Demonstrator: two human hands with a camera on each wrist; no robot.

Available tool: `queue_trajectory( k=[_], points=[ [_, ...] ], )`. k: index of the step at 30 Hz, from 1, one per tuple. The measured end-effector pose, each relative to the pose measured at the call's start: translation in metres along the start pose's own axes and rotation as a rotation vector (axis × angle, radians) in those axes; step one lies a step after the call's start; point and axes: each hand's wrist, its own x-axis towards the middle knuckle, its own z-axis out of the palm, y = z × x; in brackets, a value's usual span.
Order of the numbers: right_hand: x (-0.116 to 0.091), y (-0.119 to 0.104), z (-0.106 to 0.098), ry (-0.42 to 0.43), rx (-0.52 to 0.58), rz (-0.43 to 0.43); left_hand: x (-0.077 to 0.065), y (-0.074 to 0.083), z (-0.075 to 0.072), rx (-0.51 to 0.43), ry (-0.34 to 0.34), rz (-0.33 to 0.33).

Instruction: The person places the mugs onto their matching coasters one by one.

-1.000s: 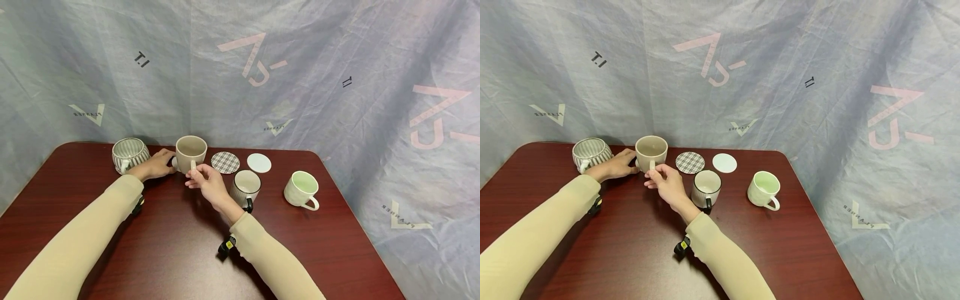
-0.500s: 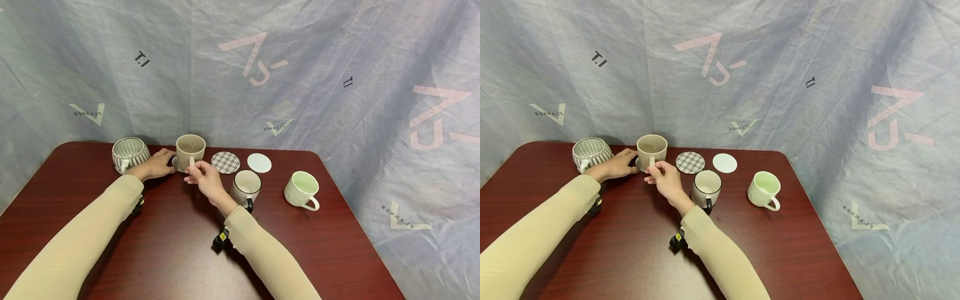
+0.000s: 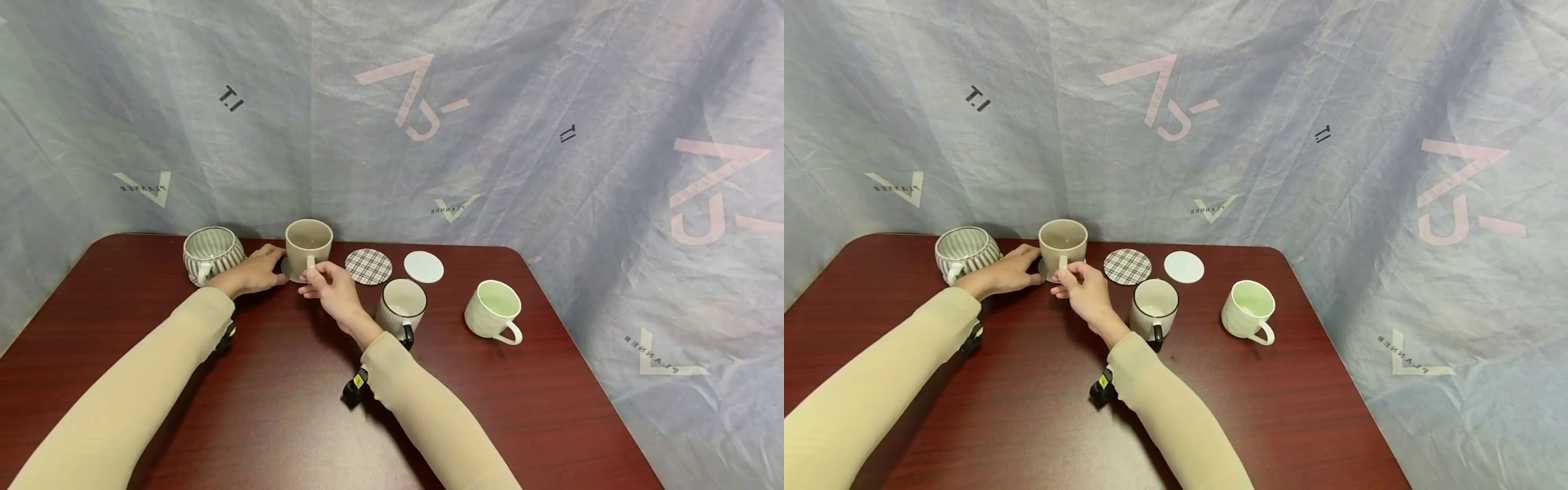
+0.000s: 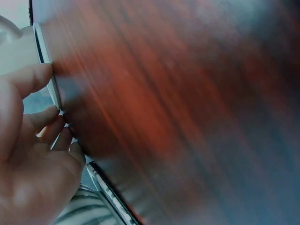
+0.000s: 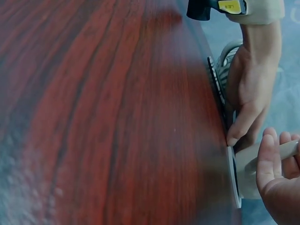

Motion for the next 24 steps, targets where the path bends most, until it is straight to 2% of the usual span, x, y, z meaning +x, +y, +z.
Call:
queue_trajectory(
  k=[24],
  points=[
    [0.011, 0.002, 0.006, 0.005, -0.039, 0.013, 0.001, -0.003, 0.003, -0.016, -0.008, -0.021]
  ],
)
